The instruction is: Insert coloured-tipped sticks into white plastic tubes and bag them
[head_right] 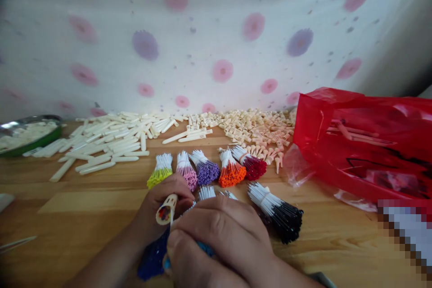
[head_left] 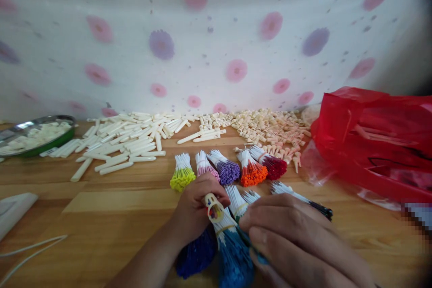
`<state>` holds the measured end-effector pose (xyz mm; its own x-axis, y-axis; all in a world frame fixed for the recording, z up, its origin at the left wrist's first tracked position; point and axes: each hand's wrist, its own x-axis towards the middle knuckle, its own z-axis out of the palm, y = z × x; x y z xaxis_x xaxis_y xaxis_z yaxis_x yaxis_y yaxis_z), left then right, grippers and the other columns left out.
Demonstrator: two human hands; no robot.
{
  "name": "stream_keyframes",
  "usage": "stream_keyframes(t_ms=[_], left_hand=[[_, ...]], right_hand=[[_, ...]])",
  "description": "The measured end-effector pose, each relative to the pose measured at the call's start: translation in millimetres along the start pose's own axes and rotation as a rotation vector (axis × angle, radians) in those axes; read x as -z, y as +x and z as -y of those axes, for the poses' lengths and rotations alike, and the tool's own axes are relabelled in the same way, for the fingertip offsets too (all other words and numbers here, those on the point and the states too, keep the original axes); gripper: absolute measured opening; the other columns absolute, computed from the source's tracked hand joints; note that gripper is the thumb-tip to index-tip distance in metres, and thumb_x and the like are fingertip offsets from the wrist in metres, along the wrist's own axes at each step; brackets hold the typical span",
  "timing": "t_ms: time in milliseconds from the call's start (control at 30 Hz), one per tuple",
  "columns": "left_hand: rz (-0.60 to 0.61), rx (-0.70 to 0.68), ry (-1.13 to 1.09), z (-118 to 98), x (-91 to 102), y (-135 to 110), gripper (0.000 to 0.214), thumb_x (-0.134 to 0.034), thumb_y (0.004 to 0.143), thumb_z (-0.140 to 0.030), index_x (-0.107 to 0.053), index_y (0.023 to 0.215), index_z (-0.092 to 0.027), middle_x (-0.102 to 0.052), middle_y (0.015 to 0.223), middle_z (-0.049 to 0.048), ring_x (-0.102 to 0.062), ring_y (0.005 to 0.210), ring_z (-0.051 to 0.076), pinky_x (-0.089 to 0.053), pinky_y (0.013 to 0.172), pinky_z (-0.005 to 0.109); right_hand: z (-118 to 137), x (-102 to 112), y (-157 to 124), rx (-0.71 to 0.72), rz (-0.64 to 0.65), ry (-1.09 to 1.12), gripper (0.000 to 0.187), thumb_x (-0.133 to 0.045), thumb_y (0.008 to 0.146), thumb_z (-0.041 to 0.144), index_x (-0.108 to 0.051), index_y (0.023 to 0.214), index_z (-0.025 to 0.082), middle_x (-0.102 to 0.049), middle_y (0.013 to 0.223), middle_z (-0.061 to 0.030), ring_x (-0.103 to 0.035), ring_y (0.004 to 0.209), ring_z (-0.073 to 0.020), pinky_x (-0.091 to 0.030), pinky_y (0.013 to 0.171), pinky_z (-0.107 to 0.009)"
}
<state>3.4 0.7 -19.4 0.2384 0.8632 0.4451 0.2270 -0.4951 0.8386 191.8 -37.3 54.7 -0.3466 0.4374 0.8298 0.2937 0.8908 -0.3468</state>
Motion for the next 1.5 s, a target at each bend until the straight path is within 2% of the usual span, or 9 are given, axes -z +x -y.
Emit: stream_keyframes(t_ms=[133,267,433,533,633,767,1000,1200,1500], left_hand=[[0.001,0.002,0.026,-2.8,-0.5,0.9,0.015,-0.063,0.079,-0.024,-0.067,0.066,-0.017,-0.058,0.062,0.001,-0.053,0.064,0.015,-0.041,0.062,0.026],[0.007,0.026,0.061,-3.4,0.1,0.9,0.014,-0.062,0.079,-0.023,-0.066,0.067,-0.017,-0.058,0.064,0.001,-0.053,0.065,0.015,-0.041,0.063,0.026],[0.023,0.023,0.083,-1.9,1.9,-1.8,0.011,-0.063,0.079,-0.025,-0.064,0.07,-0.018,-0.056,0.07,0.0009,-0.053,0.07,0.015,-0.04,0.064,0.025],[0.05,-0.004,0.101,-2.0,5.6,-3.7,0.018,-0.062,0.081,-0.036,-0.064,0.087,-0.019,-0.056,0.082,0.003,-0.054,0.08,0.018,-0.042,0.071,0.028],[0.083,-0.059,0.125,-4.7,10.3,-5.2,0.035,-0.051,0.086,-0.048,-0.059,0.107,-0.021,-0.054,0.098,0.0067,-0.052,0.095,0.022,-0.042,0.083,0.033],[0.093,-0.096,0.241,-6.1,14.5,-6.8,0.039,-0.037,0.093,-0.045,-0.051,0.122,-0.022,-0.05,0.111,0.0095,-0.047,0.108,0.024,-0.039,0.093,0.036],[-0.002,-0.169,0.446,0.1,13.2,-9.4,0.032,-0.037,0.094,-0.04,-0.053,0.113,-0.02,-0.05,0.105,0.0097,-0.049,0.102,0.024,-0.042,0.086,0.035],[-0.075,-0.248,0.57,0.8,13.3,-9.3,0.034,-0.038,0.093,-0.042,-0.056,0.109,-0.019,-0.055,0.098,0.0091,-0.053,0.09,0.022,-0.043,0.078,0.034],[-0.191,-0.342,0.753,1.7,13.1,-7.5,0.023,-0.049,0.091,-0.031,-0.058,0.107,-0.017,-0.057,0.093,0.0079,-0.052,0.086,0.022,-0.041,0.077,0.034]], right_hand=[[-3.6,-7.8,-5.1,0.012,0.022,-0.007,0.018,-0.065,0.079,0.012,-0.065,0.095,0.021,-0.074,0.085,-0.0046,-0.07,0.077,-0.0177,-0.059,0.076,-0.03],[-4.8,-11.1,-3.4,-0.073,0.052,0.067,0.028,-0.061,0.08,0.012,-0.062,0.103,0.028,-0.072,0.085,-0.0043,-0.069,0.076,-0.0193,-0.059,0.072,-0.033],[-11.7,-19.9,-2.5,-0.071,0.075,0.09,0.03,-0.058,0.078,0.006,-0.06,0.103,0.021,-0.069,0.083,-0.0069,-0.065,0.075,-0.0181,-0.056,0.067,-0.03],[-18.5,-23.8,-2.8,-0.049,0.058,0.04,0.025,-0.055,0.074,0.001,-0.061,0.095,0.014,-0.066,0.08,-0.0101,-0.061,0.073,-0.0189,-0.053,0.063,-0.031],[-23.4,-23.1,-4.2,-0.051,0.056,0.001,0.024,-0.053,0.072,-0.001,-0.061,0.091,0.011,-0.063,0.079,-0.0106,-0.058,0.071,-0.0191,-0.05,0.061,-0.032],[-25.3,-21.0,-7.2,-0.083,0.076,-0.04,0.022,-0.053,0.074,0.001,-0.063,0.09,0.011,-0.058,0.078,-0.0089,-0.052,0.068,-0.0173,-0.046,0.058,-0.031],[-28.7,-28.4,-7.0,-0.166,-0.036,0.008,0.018,-0.055,0.075,0.002,-0.062,0.081,0.017,-0.049,0.073,-0.0025,-0.051,0.064,-0.0123,-0.045,0.053,-0.023],[-33.3,-31.1,-7.7,-0.214,0.017,0.02,0.017,-0.055,0.077,0.004,-0.063,0.082,0.019,-0.054,0.078,-0.0028,-0.055,0.069,-0.0128,-0.047,0.058,-0.024],[-36.3,-37.0,-5.3,-0.427,0.02,0.198,0.014,-0.056,0.082,0.01,-0.062,0.071,0.017,-0.058,0.073,-0.0015,-0.057,0.069,-0.0122,-0.045,0.061,-0.022]])
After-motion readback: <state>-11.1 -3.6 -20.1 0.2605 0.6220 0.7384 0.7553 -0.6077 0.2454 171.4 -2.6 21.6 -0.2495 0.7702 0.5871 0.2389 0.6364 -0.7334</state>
